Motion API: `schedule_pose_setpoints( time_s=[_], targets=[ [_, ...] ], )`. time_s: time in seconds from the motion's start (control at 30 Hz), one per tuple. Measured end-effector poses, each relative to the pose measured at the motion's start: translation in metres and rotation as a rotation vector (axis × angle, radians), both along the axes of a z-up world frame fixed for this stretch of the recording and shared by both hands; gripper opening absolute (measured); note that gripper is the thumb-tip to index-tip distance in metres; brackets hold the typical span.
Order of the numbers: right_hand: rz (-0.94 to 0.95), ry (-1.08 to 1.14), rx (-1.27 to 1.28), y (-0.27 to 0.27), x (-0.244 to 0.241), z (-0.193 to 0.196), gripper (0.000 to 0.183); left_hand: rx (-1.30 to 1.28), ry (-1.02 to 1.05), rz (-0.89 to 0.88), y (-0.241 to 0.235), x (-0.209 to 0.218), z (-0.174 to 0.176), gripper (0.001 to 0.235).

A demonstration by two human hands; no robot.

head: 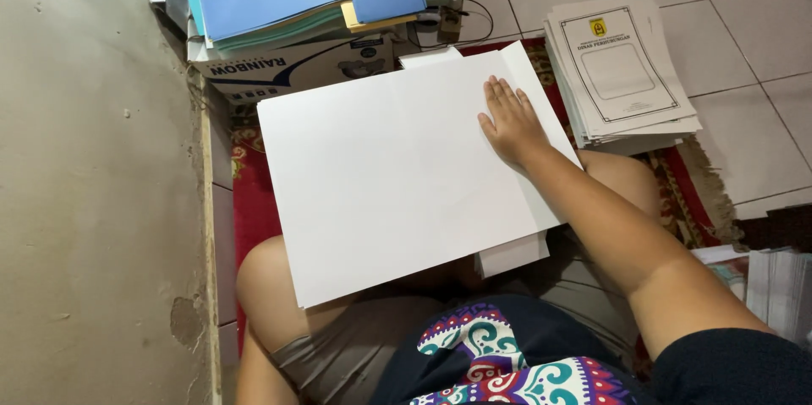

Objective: Inserting printed documents into paper folders and smoothing them flat

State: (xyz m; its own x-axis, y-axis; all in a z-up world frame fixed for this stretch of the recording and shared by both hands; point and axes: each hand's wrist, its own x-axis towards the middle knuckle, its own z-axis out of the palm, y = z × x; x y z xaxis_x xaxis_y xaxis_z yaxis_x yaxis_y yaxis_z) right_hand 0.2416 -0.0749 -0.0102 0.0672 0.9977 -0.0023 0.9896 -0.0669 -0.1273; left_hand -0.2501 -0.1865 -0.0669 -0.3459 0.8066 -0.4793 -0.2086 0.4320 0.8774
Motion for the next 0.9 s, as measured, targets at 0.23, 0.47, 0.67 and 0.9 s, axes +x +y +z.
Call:
schedule_pose_setpoints(
  time_s=[0.23,0.47,0.67,0.9],
  targets=[
    [-0.006,-0.017,0.014,-0.001,-0.016,0.015,0.068,0.108,-0.097,0.076,0.054,-0.109,-0.103,0.028],
    [-0.017,0.046,-0.011,0.005,-0.023,0.016,0.069,0.304,-0.068,0.134,0.066,-0.105,0.012,0.053],
    [-0.008,0.03,-0.003,-0.001,-0.026,0.024,0.067,0.758,0.47,-0.295,0.094,0.038,0.106,0.03],
    [-0.007,0.058,0.161,0.002,-0.018,0.008,0.065,0.983,1.287,-0.582,0.203,0.262,0.054,0.04]
  ],
)
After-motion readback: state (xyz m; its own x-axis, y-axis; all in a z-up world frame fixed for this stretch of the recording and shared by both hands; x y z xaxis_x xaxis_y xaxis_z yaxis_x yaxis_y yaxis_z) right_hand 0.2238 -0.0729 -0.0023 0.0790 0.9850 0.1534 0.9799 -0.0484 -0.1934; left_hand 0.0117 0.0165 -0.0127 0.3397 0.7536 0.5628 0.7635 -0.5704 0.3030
